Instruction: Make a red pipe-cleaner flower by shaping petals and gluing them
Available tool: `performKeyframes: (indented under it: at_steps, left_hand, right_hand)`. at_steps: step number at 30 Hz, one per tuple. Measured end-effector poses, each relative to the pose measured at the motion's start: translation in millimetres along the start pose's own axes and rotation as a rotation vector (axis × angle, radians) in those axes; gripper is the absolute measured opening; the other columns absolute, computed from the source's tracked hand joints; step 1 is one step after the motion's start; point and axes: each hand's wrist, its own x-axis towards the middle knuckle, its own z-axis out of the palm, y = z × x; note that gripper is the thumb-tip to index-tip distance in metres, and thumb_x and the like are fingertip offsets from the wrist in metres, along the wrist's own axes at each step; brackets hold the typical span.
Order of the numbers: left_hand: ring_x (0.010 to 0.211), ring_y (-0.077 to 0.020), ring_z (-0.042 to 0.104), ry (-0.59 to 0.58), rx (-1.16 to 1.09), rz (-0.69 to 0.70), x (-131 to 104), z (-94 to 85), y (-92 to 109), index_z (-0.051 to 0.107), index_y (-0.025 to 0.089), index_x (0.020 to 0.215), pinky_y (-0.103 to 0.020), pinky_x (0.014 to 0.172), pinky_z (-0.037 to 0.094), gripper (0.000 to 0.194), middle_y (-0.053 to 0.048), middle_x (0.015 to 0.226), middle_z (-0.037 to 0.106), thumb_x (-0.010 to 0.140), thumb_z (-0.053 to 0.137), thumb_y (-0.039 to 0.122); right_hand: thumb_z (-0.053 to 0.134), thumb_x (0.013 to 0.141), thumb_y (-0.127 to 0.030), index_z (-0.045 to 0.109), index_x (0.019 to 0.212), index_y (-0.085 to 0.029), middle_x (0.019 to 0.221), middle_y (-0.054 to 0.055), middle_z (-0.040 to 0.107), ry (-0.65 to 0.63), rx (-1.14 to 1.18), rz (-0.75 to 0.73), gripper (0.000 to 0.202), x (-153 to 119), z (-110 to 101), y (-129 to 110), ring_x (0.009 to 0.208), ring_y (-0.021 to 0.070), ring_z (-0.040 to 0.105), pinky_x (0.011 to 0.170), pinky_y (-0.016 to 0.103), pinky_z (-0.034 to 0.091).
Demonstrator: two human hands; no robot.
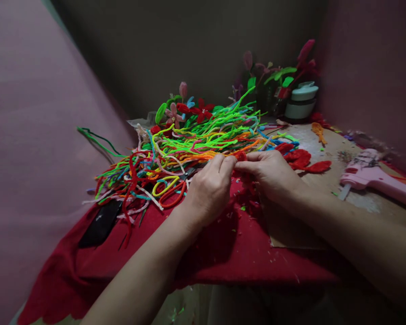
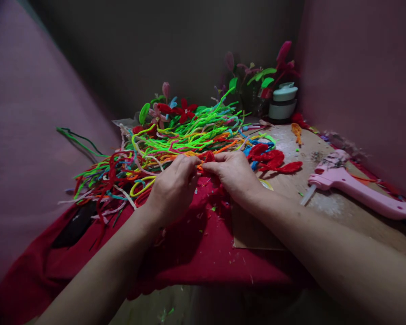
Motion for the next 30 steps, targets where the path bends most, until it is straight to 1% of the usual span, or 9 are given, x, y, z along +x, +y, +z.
performKeyframes:
  at_steps: [4,7,9,13,16,18,20,25,30]
  left_hand:
    - [0.08,-0.0157,0.054,-0.019,-0.076,-0.007,-1.8,2.3,5.4,0.045,0.014,0.109,-0.027,0.07,0.045,0.024,-0.006,0.087,0.055,0.088,0.034,0.012]
    - [0.083,-0.0146,0.056,-0.031,-0.357,-0.047,0.6,0.8,2.8,0.043,0.017,0.109,-0.028,0.074,0.048,0.026,-0.007,0.097,0.055,0.083,0.044,0.01]
    - [0.076,-0.0118,0.058,-0.006,-0.655,-0.2,4.3,-0.7,-1.1,0.041,0.019,0.106,-0.026,0.07,0.05,0.028,-0.006,0.103,0.054,0.08,0.05,0.011]
    - [0.056,-0.0071,0.058,0.004,-1.193,-0.638,11.6,-2.4,-7.3,0.041,0.019,0.098,-0.024,0.055,0.052,0.034,-0.004,0.1,0.054,0.072,0.063,0.013]
    - [0.054,-0.0088,0.058,-0.097,-1.385,-0.782,13.6,-3.2,-8.4,0.049,0.015,0.095,-0.024,0.05,0.05,0.034,-0.003,0.088,0.057,0.067,0.068,0.018]
    - [0.05,-0.0073,0.055,-0.148,-1.428,-0.792,13.4,-3.6,-8.4,0.054,0.014,0.094,-0.021,0.044,0.045,0.032,-0.002,0.081,0.059,0.067,0.069,0.021]
    - [0.048,-0.0052,0.051,-0.138,-1.439,-0.802,12.9,-3.6,-8.4,0.057,0.015,0.094,-0.018,0.041,0.041,0.032,-0.001,0.077,0.06,0.066,0.071,0.02]
    - [0.052,-0.0062,0.055,-0.106,-1.423,-0.823,11.8,-2.1,-10.2,0.055,0.013,0.08,-0.017,0.048,0.043,0.03,0.003,0.068,0.059,0.057,0.074,0.013]
    - [0.055,-0.0133,0.062,-0.268,-1.533,-0.717,12.5,-4.4,-12.3,0.049,0.015,0.084,-0.02,0.043,0.046,0.026,0.0,0.069,0.061,0.068,0.068,0.02]
  right_hand:
    - [0.067,0.063,-0.022,0.059,0.053,-0.016,0.048,-0.003,0.05,-0.082,0.036,-0.015,0.014,-2.1,1.4,1.6,0.044,0.0076,0.04,0.042,0.023,0.028]
    - [0.07,0.061,-0.023,0.058,0.051,-0.016,0.047,-0.002,0.051,-0.076,0.045,0.015,0.016,-0.7,1.0,0.4,0.044,0.0088,0.044,0.043,0.024,0.031]
    - [0.07,0.062,-0.024,0.06,0.053,-0.016,0.048,-0.001,0.054,-0.038,0.054,0.062,0.015,0.6,0.6,-1.8,0.042,0.0094,0.046,0.043,0.025,0.033]
    - [0.068,0.065,-0.024,0.063,0.056,-0.015,0.049,0.001,0.058,-0.026,0.047,0.059,0.013,0.2,0.7,-5.5,0.041,0.0091,0.047,0.041,0.024,0.031]
    - [0.068,0.064,-0.024,0.065,0.06,-0.014,0.053,0.001,0.06,-0.059,0.066,0.072,0.011,-1.6,1.4,-7.0,0.041,0.0088,0.047,0.041,0.023,0.033]
    - [0.068,0.063,-0.022,0.064,0.059,-0.014,0.051,0.001,0.059,-0.052,0.069,0.085,0.01,-2.9,2.3,-8.5,0.04,0.0086,0.047,0.041,0.023,0.034]
    - [0.067,0.064,-0.021,0.062,0.056,-0.014,0.046,0.0,0.057,-0.034,0.071,0.099,0.011,-4.1,3.4,-10.5,0.039,0.0083,0.047,0.041,0.022,0.034]
    - [0.064,0.064,-0.017,0.063,0.058,-0.013,0.043,0.0,0.055,-0.079,0.124,0.158,0.008,-4.9,4.3,-12.0,0.035,0.0088,0.046,0.038,0.023,0.035]
    - [0.063,0.064,-0.013,0.061,0.057,-0.012,0.05,0.004,0.06,-0.228,0.3,0.191,0.007,0.3,0.6,-7.5,0.041,0.0119,0.054,0.041,0.023,0.041]
